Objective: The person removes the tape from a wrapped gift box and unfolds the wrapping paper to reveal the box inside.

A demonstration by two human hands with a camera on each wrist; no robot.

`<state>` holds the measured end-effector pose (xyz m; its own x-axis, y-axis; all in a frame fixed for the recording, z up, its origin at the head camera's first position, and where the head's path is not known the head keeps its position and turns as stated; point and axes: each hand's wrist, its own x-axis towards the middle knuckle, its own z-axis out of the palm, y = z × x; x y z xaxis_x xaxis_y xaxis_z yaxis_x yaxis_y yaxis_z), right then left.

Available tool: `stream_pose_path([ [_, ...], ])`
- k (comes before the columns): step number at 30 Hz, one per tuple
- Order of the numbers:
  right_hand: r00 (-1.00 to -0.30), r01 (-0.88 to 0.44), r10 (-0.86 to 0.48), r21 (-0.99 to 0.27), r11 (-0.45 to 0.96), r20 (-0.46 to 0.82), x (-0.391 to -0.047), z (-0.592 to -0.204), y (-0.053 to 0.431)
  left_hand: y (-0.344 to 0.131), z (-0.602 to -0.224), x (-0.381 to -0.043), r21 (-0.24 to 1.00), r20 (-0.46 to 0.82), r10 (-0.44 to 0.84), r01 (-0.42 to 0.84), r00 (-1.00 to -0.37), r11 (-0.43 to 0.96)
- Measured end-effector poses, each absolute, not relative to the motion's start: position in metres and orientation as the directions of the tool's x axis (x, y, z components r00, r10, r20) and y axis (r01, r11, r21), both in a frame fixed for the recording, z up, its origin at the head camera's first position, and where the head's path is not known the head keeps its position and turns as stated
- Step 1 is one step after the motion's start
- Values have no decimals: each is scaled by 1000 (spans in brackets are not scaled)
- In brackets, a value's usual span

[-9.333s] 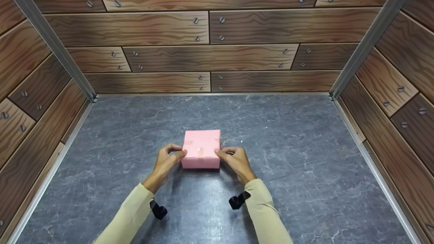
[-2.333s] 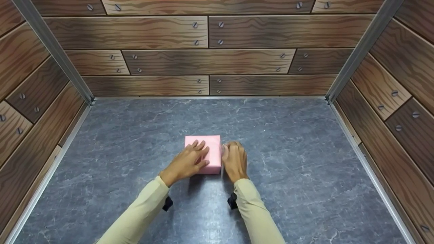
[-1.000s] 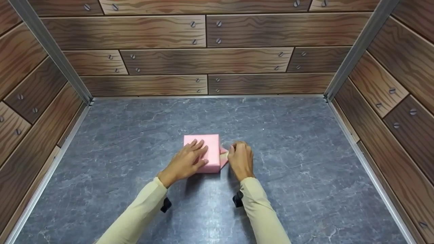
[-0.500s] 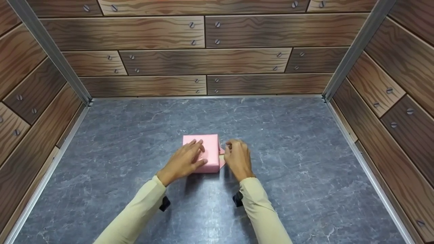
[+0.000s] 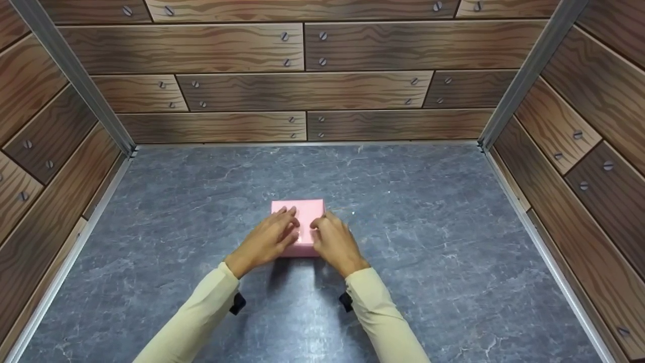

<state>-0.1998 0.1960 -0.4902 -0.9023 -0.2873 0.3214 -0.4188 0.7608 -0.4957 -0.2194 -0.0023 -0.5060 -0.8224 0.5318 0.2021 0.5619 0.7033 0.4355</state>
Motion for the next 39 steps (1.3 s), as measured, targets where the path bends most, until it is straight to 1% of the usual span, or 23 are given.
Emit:
stream_pose_path([
  [4,-889,-452,-336,-479,752,311,-198,-492,193,-9,-507,-219,440,223,519,560,-825,702],
  [10,-861,-502,-383,-440,744,336,-199,-497,191,-13,-509,-218,433,224,516,558,-827,708],
  [18,-852,-510,-377,-418,752,362,-199,-501,193,-12,-506,-216,406,209,508,547,-835,732],
  [23,-849,-515,-375,-425,744,372,-199,-503,194,-12,-507,-214,339,254,516,575,-818,744],
  [27,-844,-519,-364,-432,737,394,-199,-504,195,-13,-508,-213,323,276,511,579,-814,749],
  [39,-869,-461,-298,-430,776,395,-196,-503,196,-14,-507,-211,290,262,488,551,-832,783],
])
